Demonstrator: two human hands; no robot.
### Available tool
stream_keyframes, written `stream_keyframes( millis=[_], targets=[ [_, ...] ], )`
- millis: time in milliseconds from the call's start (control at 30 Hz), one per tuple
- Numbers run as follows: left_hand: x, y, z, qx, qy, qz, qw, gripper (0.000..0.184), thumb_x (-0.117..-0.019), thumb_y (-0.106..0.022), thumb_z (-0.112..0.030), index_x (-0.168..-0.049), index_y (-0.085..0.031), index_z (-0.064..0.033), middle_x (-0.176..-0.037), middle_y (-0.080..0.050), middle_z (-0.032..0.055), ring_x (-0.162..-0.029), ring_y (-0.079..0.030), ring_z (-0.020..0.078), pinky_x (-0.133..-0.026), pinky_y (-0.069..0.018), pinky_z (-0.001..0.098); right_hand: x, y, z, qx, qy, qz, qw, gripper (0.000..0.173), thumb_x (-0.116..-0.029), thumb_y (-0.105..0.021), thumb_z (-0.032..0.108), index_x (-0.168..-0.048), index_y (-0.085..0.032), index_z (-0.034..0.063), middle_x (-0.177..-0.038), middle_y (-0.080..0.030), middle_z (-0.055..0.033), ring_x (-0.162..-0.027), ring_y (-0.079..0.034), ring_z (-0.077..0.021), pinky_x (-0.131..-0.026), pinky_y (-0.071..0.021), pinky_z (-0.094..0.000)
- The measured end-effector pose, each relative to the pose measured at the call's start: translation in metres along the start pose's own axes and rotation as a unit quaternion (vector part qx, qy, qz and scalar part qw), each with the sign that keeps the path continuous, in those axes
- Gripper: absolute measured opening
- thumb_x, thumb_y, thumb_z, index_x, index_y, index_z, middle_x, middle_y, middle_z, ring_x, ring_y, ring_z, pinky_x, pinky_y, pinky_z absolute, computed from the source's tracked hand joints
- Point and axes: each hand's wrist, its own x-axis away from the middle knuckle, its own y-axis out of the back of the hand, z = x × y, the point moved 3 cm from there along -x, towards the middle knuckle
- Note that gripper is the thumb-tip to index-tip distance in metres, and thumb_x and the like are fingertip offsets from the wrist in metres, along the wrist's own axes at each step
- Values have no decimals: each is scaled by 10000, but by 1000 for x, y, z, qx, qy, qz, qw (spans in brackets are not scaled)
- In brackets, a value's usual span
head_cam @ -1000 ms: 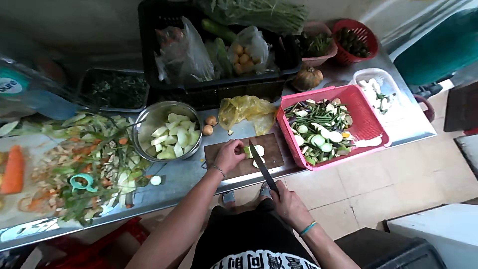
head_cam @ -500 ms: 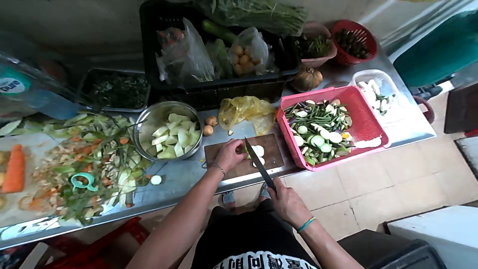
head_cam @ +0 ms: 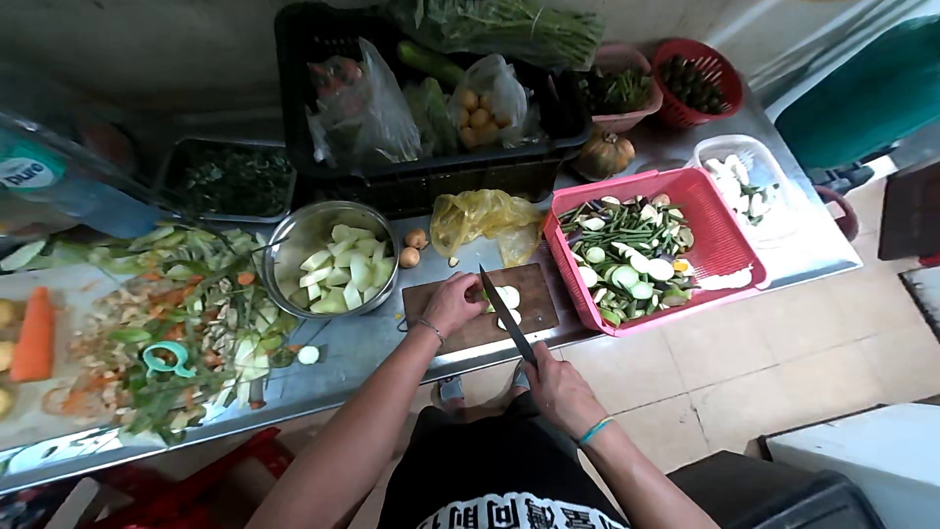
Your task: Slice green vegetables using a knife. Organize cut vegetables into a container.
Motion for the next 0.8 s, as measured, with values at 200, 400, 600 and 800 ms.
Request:
stream_keyframes(
  millis=[200, 400, 600, 800],
  targets=[
    [-1, 0, -1, -3, -1, 8, 1000, 311, -874, -800, -200, -1108, -699, -23, -1111, -681, 147, -1031, -675, 255, -945, -551, 438, -9, 2, 10, 12, 0, -2, 1000, 336, -1108, -421, 374, -1330, -507, 137, -936, -693, -165, -928, -716, -359, -809, -571, -541],
    [1, -2, -2, -14, -3, 14, 1000, 295, -875, -791, -196, -1112, -704, -45, -1116, -680, 138, -1036, -670, 257, -943, -545, 448, -43, -6, 20, 5, 5, -15, 1000, 355, -1105, -432, 356, -1345, -498, 103, -982, -700, -211, -954, -716, -407, -803, -569, -592],
    [4, -5, -2, -12, -5, -6, 1000, 298, -870, -796, -200, -1102, -695, -44, -1102, -673, 137, -1018, -674, 253, -925, -558, 437, -78, -27, 25, -21, 30, -55, 998, 359, -1109, -426, 372, -1331, -505, 100, -964, -703, -224, -927, -723, -429, -774, -577, -604],
    [4, -8, 4, 18, 47, -36, 998, 354, -879, -785, -213, -1145, -655, -18, -1136, -660, 174, -1039, -673, 271, -939, -556, 446, -54, -45, -1, -38, 27, -25, 999, 401, -1108, -429, 368, -1431, -468, 134, -975, -707, -206, -936, -719, -402, -819, -573, -583]
  ],
)
